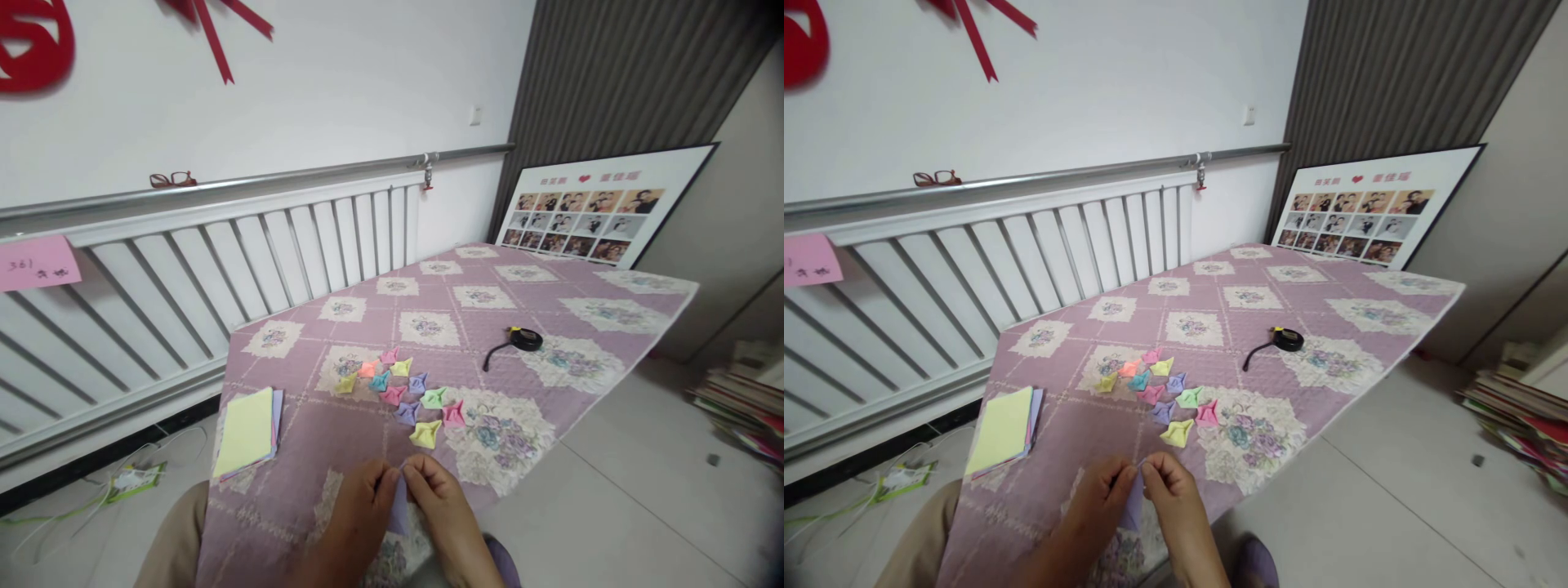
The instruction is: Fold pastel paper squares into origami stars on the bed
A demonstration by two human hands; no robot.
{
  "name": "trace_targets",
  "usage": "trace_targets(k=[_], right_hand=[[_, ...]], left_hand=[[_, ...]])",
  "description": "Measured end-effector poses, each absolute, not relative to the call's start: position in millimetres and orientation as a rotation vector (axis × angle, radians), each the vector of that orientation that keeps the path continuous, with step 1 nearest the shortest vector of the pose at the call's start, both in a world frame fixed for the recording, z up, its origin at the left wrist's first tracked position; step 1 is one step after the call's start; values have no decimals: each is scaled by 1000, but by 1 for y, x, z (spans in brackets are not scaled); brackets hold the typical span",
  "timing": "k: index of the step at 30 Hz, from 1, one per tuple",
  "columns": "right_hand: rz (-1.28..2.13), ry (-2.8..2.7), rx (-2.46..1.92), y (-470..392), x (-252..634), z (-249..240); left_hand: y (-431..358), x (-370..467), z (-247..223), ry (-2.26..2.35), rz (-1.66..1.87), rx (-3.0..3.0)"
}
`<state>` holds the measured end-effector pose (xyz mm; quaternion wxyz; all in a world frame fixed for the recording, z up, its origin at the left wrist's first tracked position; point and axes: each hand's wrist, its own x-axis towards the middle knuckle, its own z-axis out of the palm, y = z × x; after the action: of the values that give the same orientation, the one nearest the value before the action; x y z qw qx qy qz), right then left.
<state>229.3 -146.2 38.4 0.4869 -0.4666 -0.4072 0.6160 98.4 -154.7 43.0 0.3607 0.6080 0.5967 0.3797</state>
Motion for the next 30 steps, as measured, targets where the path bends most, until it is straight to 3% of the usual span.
trace_targets(k=[8,19,30], right_hand=[[1765,-729,-928,-147,230,29],[1781,-703,-903,-148,229,37],[1395,-1031,-1203,-143,228,40]], left_hand=[[-152,97,45,1373,952,1366],[-151,97,30,1040,943,1019],[-146,98,34,1339,889,1340]])
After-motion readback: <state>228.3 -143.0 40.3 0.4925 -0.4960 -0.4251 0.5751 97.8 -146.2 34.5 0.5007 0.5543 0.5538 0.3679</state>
